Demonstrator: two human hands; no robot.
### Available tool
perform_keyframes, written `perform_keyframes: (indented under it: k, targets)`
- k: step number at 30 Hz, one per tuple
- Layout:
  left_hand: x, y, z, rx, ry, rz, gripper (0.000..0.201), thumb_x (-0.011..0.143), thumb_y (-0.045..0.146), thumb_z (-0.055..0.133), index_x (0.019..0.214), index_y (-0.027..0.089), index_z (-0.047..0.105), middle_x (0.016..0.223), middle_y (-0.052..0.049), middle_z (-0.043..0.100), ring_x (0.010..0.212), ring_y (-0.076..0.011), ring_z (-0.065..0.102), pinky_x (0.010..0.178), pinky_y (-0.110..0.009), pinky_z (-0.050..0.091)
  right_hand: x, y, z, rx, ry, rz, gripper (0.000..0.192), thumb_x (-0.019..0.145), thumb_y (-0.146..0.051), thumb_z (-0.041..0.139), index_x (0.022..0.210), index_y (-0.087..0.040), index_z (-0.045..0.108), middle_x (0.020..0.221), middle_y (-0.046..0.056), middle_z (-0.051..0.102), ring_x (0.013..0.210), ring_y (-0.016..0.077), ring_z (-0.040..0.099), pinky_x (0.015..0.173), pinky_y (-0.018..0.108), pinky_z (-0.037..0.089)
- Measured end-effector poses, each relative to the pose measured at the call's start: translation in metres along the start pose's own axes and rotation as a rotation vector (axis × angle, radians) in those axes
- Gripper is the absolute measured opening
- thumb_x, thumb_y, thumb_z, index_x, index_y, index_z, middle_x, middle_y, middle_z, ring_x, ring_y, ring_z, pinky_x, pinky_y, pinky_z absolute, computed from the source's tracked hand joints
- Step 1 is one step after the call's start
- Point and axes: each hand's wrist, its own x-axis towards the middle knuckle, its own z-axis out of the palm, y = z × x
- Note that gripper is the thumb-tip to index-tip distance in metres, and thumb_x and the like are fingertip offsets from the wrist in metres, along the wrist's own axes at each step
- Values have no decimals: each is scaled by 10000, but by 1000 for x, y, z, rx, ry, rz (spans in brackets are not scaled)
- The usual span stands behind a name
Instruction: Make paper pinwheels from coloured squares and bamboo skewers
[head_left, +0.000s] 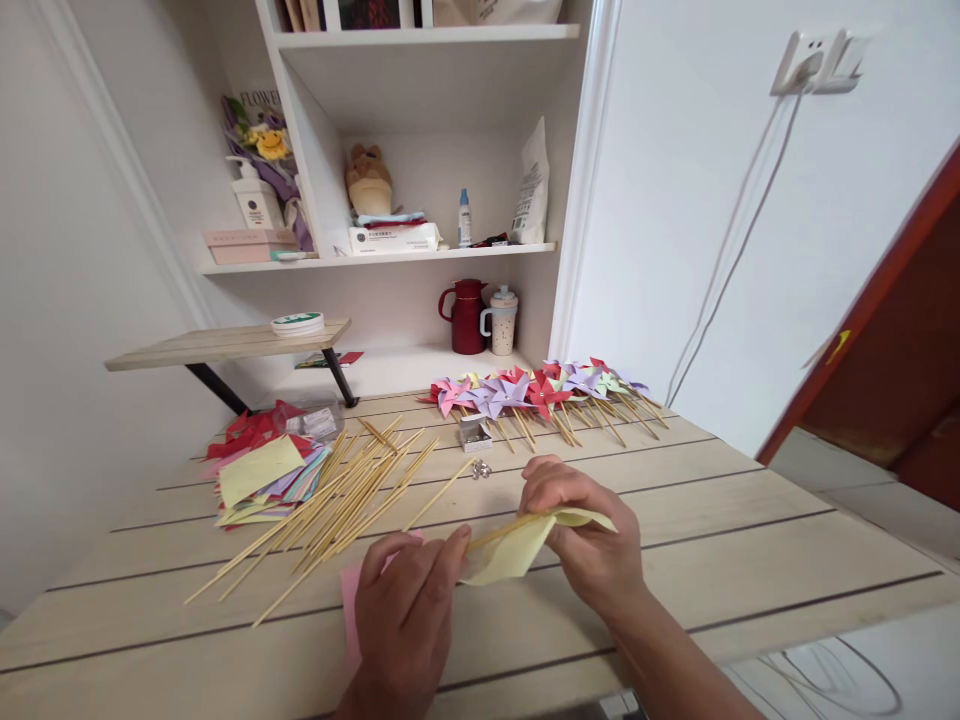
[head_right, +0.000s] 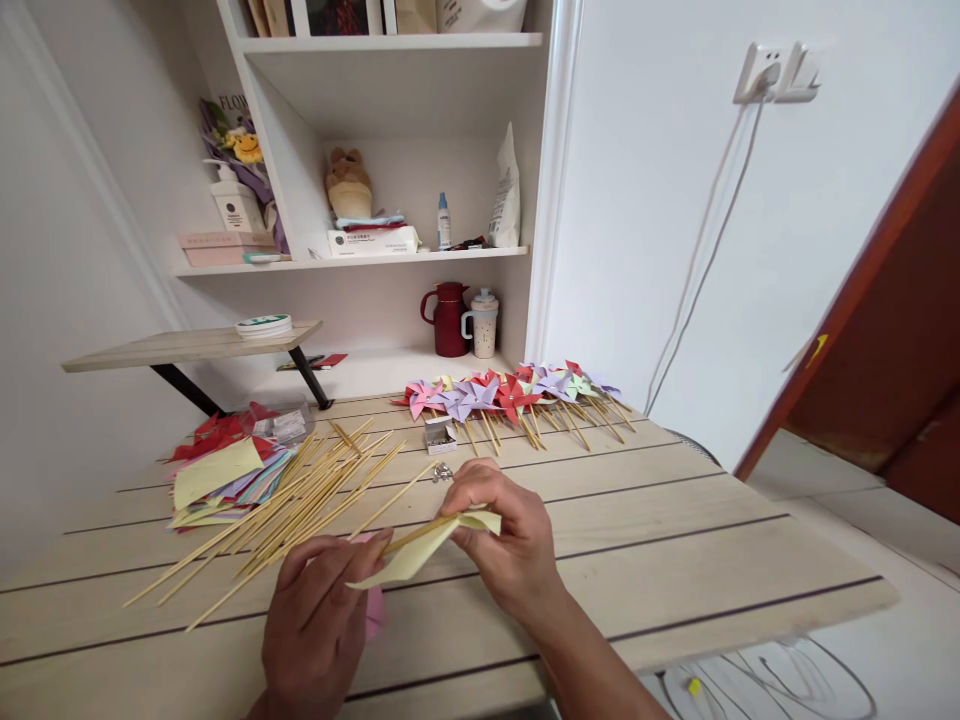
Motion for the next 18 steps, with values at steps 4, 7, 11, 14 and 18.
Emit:
perform_keyframes:
  k: [4, 7, 11, 14, 18]
  targets:
    - [2, 2, 1, -23, -8, -11, 295, 953, 29, 441, 1153, 135, 631, 846, -40, 744, 763, -113, 651, 840, -290, 446, 2, -1, 1, -35, 6, -6, 41, 879, -239, 694, 902, -248, 662, 744, -9, 665, 690, 178, 586, 924, 440, 410]
    - [2, 3, 1, -35, -6, -18, 317, 934, 6, 436, 1161, 120, 625, 857, -46, 743, 756, -118, 637, 839, -289, 442, 2, -2, 1, -53, 8, -5, 65, 872, -205, 694, 901, -248, 656, 740, -21, 665, 659, 164, 587, 968, 449, 389]
    - [1, 3, 3, -41, 2, -34, 333, 916, -13, 441, 1143, 139, 631, 854, -34, 745, 749, -114, 636, 831, -282, 443, 2, -1, 0, -69, 7, -4, 90, 864, -179, 691, 905, -250, 654, 742, -29, 659, 658, 156, 585, 998, 448, 380]
    - [-1, 2, 5, -60, 9, -78, 301, 922, 5, 459, 1094, 170, 643, 867, -23, 750, 757, -115, 646, 830, -293, 442, 2, 1, 0, -52, -15, 12, 96, 866, -189, 696, 916, -256, 649, 758, -30, 664, 680, 159, 602, 1023, 456, 367]
    - [-1, 0, 6, -40, 52, -124, 218, 937, 58, 496, 1022, 192, 646, 865, -18, 754, 737, -133, 639, 836, -329, 438, 2, 4, 1, -18, -53, 17, 98, 884, -234, 692, 960, -274, 646, 796, -20, 687, 734, 179, 637, 1017, 469, 371]
